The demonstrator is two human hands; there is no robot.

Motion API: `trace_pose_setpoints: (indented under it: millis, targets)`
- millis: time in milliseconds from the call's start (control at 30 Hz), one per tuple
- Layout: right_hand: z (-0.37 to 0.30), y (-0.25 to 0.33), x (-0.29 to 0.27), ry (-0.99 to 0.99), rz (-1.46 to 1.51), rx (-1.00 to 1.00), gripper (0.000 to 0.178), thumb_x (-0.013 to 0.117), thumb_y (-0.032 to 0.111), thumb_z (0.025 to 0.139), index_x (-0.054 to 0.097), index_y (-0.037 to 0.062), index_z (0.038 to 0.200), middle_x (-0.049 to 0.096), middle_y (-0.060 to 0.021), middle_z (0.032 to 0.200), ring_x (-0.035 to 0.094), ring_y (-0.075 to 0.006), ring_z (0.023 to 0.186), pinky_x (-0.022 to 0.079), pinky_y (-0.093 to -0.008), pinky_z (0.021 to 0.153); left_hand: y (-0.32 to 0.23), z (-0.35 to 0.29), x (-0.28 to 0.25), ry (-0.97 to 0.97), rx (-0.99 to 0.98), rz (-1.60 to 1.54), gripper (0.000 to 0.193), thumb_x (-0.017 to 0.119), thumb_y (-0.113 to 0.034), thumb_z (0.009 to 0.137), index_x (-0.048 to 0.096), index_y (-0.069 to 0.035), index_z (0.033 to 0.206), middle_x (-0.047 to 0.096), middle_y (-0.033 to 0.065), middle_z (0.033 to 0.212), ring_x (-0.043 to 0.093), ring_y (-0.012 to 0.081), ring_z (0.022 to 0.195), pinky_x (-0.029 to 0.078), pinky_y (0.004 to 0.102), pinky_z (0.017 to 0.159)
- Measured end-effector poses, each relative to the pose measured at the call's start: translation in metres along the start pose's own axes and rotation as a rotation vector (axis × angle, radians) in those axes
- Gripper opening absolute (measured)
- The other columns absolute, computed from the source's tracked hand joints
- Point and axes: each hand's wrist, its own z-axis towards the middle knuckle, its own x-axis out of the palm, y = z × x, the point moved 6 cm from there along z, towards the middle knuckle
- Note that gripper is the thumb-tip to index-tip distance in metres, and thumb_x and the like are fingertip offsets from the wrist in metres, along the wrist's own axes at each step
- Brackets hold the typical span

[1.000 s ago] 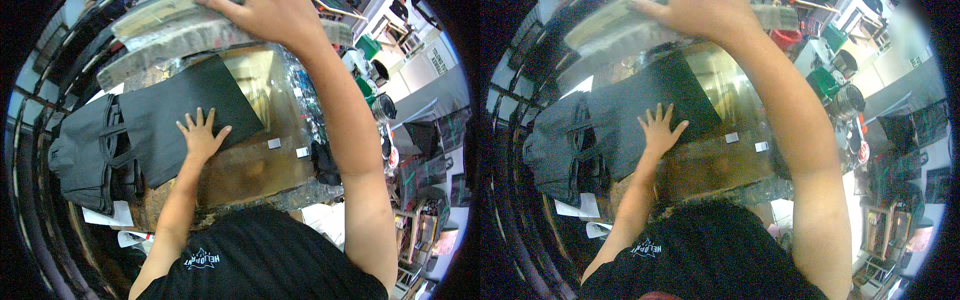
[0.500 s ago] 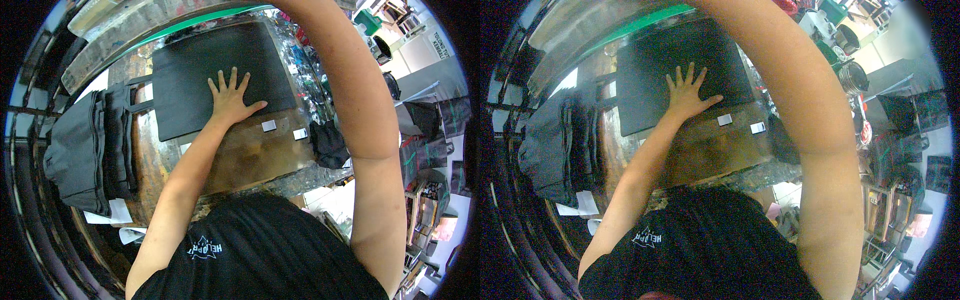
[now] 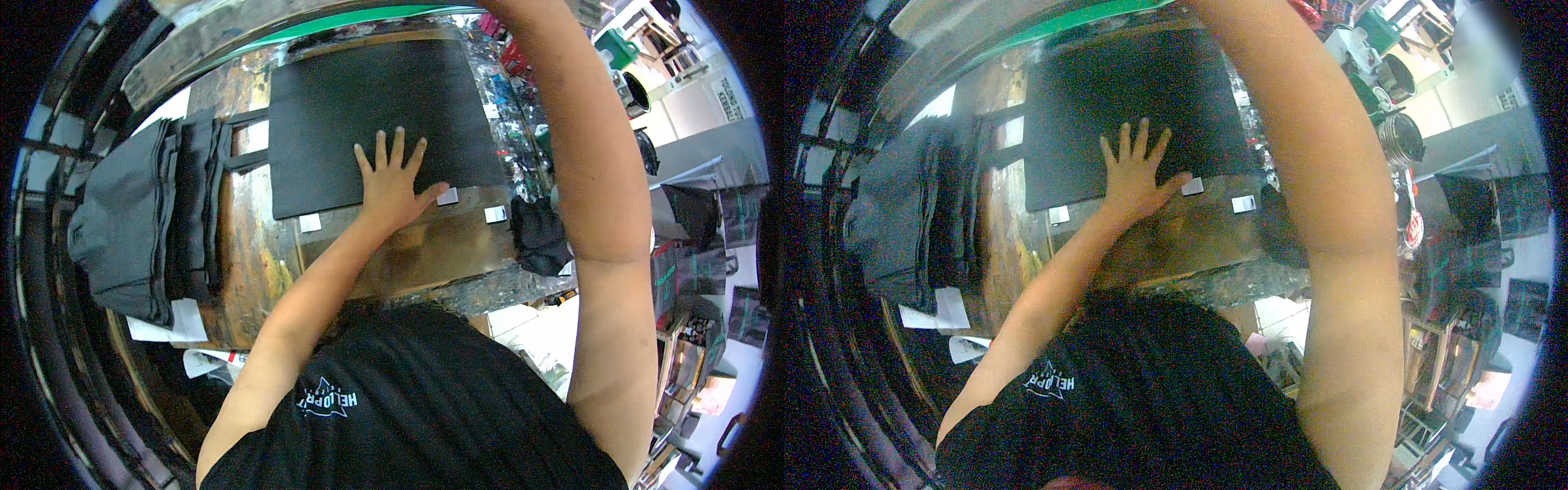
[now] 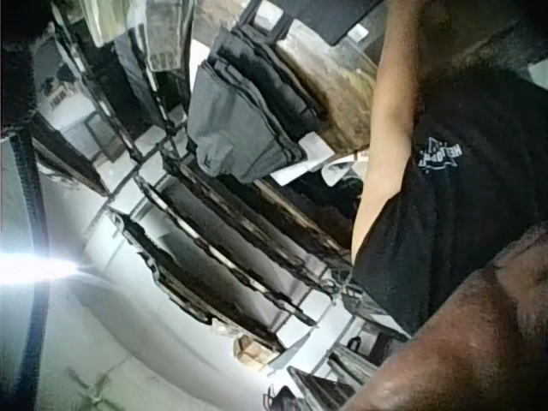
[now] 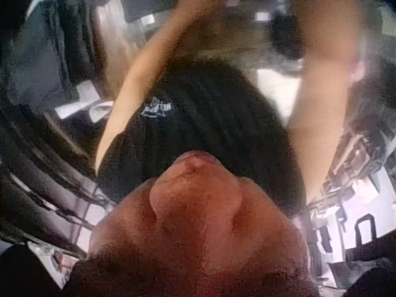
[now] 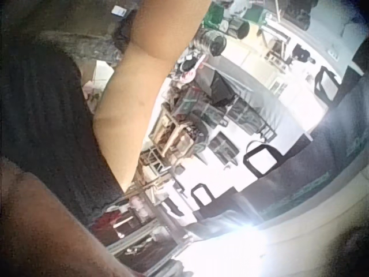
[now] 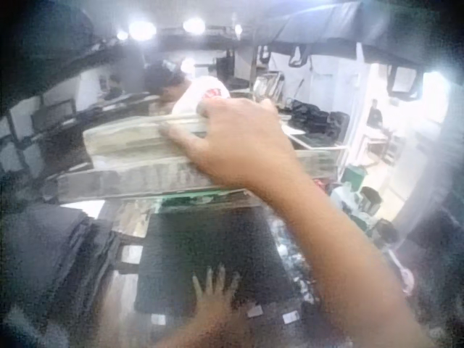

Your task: The person performs screen printing on black tote bags using green ink and a squeegee, repeating the process for multiple bags on a printing press.

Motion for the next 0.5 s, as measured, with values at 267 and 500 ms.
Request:
trace_pose_setpoints:
  millis: [267, 500]
  targets:
    - [-0.003, 0.004, -0.014, 0.125, 0.104, -0.009, 0.075, 0.038, 0.075, 0.103, 0.072, 0.0092, 0.098, 0.070, -0.0076, 0.084, 0.062, -0.0187, 0.079, 0.048, -0.0409, 0.084, 0.001, -0.052, -0.047, -0.031, -0.007, -0.168, 0.103, 0.049, -0.086, 0.089, 0.043, -0.013, 0.161, 0.022, 0.0247, 0.172, 0.014, 0.0484, 0.159, 0.002, 0.0752, 0.121]
    - [-0.044, 0.029, 0.003, -0.075, 0.071, -0.065, 0.064, 0.051, 0.066, 0.102, 0.070, 0.0059, 0.095, 0.069, -0.0111, 0.087, 0.062, -0.0237, 0.084, 0.045, -0.0436, 0.087, 0.166, -0.065, -0.213, -0.534, -0.396, -1.092, 0.102, 0.087, -0.022, 0.089, 0.022, 0.002, 0.163, 0.071, 0.0147, 0.115, 0.069, 0.0200, 0.100, 0.056, 0.0306, 0.086]
